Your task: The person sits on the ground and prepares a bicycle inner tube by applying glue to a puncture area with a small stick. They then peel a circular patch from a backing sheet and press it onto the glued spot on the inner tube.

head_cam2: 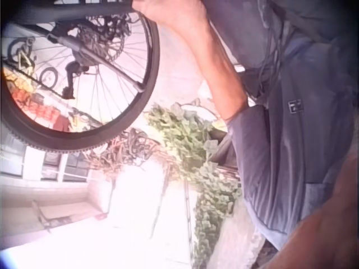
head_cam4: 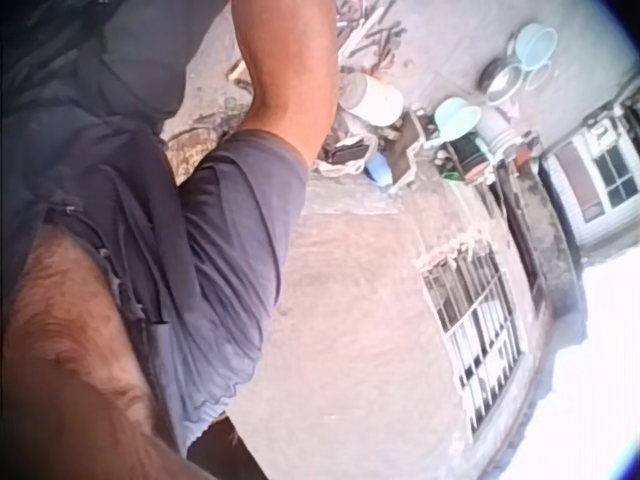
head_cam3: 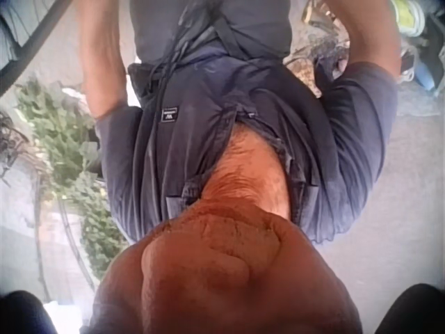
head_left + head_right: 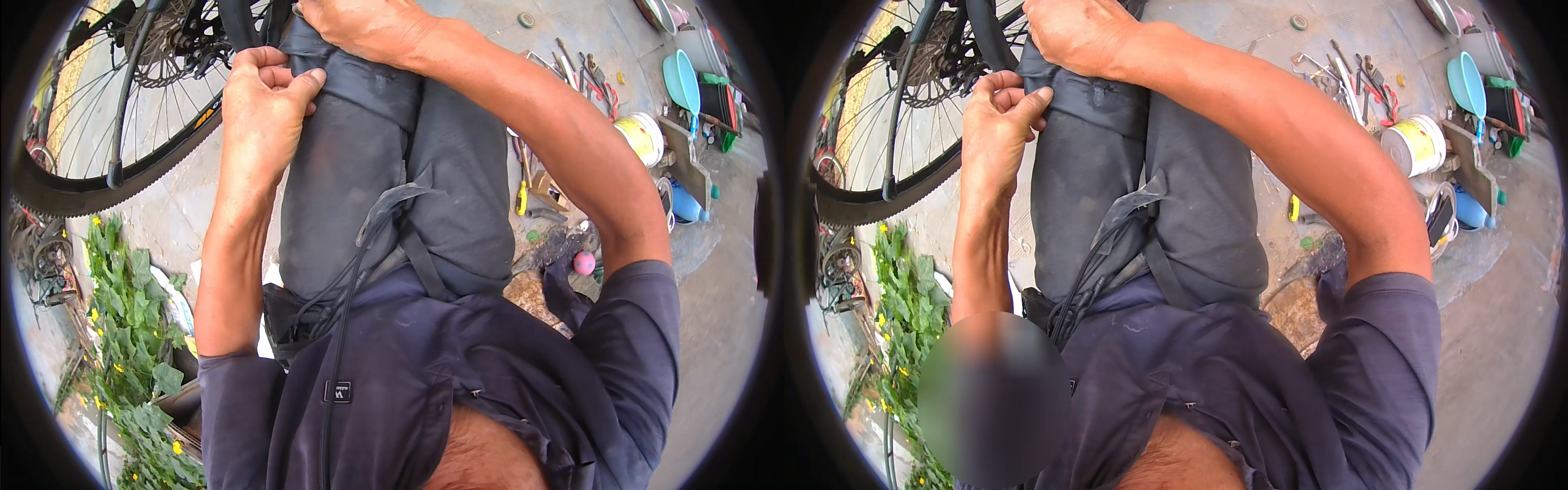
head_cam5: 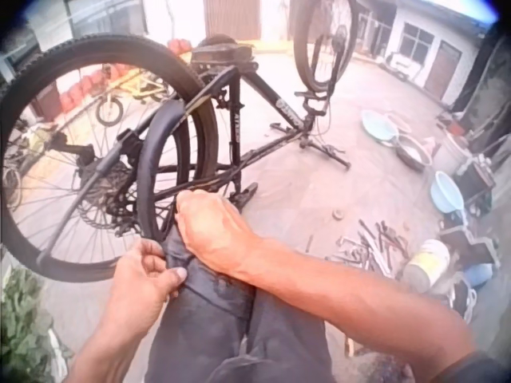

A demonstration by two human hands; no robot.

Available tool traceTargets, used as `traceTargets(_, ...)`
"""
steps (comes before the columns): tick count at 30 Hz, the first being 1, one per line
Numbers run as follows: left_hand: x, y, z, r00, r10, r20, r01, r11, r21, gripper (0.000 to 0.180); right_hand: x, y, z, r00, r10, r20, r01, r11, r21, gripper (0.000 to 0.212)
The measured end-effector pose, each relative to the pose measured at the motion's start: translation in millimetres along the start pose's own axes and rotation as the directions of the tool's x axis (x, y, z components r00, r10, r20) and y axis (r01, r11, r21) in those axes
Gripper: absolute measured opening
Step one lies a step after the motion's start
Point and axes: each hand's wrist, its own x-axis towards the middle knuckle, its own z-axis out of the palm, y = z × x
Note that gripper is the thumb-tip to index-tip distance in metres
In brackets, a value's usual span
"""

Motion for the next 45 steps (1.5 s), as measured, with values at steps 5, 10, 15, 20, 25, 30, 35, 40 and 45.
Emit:
traceTargets(5,2.3,-8.4,4.7,0.962,0.244,-0.121,-0.210,0.947,0.242,0.042,0.4,0.4,4.5,0.998,-0.026,-0.057,0.022,0.996,-0.083,0.015)
traceTargets(10,1.1,-6.4,6.3,0.731,0.682,-0.031,-0.546,0.612,0.572,0.026,2.9,10.8,9.3,0.986,-0.150,-0.072,0.148,0.988,-0.033,0.017)
traceTargets(15,7.1,-27.3,10.9,0.471,0.877,0.095,-0.757,0.347,0.553,0.031,5.1,2.6,0.2,0.998,0.017,0.053,-0.020,0.999,0.047,0.020)
traceTargets(20,8.7,-31.1,8.1,0.466,0.869,0.166,-0.795,0.329,0.510,0.040,4.3,11.3,8.1,0.996,0.081,0.038,-0.084,0.993,0.081,0.019)
traceTargets(25,6.0,-21.2,-5.6,0.457,0.829,0.323,-0.811,0.240,0.534,0.044,0.6,7.6,2.3,0.995,0.097,-0.015,-0.092,0.974,0.208,0.018)
traceTargets(30,7.6,-21.5,-3.5,0.426,0.832,0.356,-0.845,0.225,0.485,0.044,-0.5,9.6,5.6,0.988,0.150,-0.025,-0.140,0.961,0.239,0.018)
traceTargets(35,10.2,-26.7,-1.4,0.423,0.837,0.347,-0.845,0.227,0.484,0.045,-0.6,14.4,6.6,0.994,0.101,-0.049,-0.085,0.961,0.263,0.019)
traceTargets(40,7.2,-27.8,-6.9,0.406,0.826,0.390,-0.856,0.195,0.478,0.042,4.1,4.0,1.1,0.978,0.189,0.090,-0.200,0.971,0.132,0.022)
traceTargets(45,2.9,-28.0,-8.9,0.382,0.816,0.434,-0.866,0.152,0.477,0.042,-0.4,5.8,3.0,0.987,0.159,-0.020,-0.153,0.971,0.184,0.022)
